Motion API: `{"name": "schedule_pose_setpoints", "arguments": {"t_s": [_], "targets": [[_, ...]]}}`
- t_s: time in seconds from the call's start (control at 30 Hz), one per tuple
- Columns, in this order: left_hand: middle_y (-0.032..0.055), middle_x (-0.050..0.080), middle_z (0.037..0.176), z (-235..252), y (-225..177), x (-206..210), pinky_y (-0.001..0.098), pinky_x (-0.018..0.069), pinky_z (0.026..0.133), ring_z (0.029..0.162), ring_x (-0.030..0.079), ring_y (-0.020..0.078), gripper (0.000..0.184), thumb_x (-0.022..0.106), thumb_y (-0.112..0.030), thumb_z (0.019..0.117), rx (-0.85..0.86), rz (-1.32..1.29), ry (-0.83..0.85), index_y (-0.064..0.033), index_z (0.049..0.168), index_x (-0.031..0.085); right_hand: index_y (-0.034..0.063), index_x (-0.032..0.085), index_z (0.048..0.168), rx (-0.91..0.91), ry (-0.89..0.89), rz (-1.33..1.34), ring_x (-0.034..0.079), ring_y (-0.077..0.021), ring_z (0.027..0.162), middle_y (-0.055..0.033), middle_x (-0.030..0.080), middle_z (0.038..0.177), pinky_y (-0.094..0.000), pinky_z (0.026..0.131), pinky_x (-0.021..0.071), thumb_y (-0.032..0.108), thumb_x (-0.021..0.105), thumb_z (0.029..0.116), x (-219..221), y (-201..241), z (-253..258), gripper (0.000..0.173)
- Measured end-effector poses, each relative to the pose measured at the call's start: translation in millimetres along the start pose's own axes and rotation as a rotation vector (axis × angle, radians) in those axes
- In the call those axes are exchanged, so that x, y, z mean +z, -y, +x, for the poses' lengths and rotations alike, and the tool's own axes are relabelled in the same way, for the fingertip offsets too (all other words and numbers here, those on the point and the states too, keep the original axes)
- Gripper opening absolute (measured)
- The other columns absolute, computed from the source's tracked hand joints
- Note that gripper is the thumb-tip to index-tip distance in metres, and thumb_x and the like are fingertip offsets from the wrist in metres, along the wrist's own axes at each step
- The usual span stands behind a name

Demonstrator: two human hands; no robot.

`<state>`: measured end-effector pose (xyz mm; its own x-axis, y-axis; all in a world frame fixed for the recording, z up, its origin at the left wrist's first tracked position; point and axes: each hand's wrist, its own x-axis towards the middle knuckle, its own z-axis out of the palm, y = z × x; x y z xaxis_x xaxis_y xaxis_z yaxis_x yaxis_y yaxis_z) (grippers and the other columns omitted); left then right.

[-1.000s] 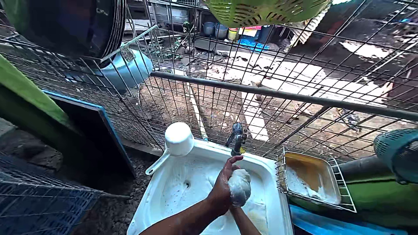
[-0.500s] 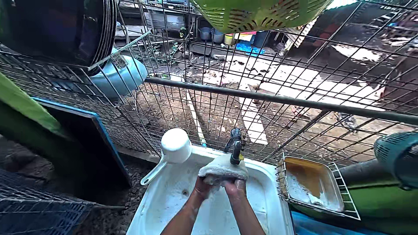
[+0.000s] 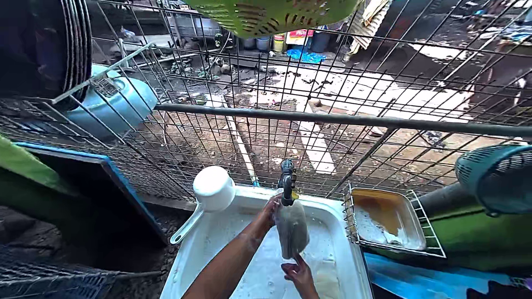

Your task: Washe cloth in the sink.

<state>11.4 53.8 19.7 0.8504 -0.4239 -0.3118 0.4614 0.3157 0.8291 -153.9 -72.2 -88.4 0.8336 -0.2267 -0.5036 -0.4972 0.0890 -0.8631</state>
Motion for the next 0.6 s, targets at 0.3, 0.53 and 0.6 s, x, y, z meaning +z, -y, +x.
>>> {"name": "schedule_pose_setpoints", "arguments": {"t_s": [0.3,0.53,0.6], "targets": [[0.0016,0.068,0.095,1,-6,0,0.0306,0.0567,0.082,0.085,0.066,0.0089,0.045,0.069,-0.005,0.0797,-0.115,0.214,0.186,-0.0024,0.122,0.053,0.0196,0.040,0.152,0.237,0.203,1.020,0.061,-0.0453,0.120,-0.0238,0.059,0.139,-0.0677,0.088,0.0530,0.101,0.018,0.0740,15,50,81,0.115],[0.0101,0.071,0.108,-30,30,-49,0.0337,0.0589,0.086,0.094,0.070,0.0140,0.060,0.069,-0.028,0.0879,0.167,-0.078,-0.183,0.0045,0.135,0.052,0.0109,0.063,0.093,-0.170,0.033,1.102,0.072,-0.0130,0.075,-0.0031,0.073,0.080,-0.0342,0.067,0.0619,0.024,0.069,0.0726,21,96,85,0.025],[0.0104,0.069,0.098,-29,36,-46,0.0349,0.0588,0.080,0.086,0.069,0.0156,0.034,0.046,-0.025,0.1095,0.053,-0.142,-0.381,0.0025,0.129,0.052,0.0161,0.067,0.081,-0.236,0.069,1.026,0.071,-0.0083,0.073,0.0014,0.072,0.076,-0.0293,0.067,0.0604,0.020,0.075,0.0644,25,107,79,0.019]]}}
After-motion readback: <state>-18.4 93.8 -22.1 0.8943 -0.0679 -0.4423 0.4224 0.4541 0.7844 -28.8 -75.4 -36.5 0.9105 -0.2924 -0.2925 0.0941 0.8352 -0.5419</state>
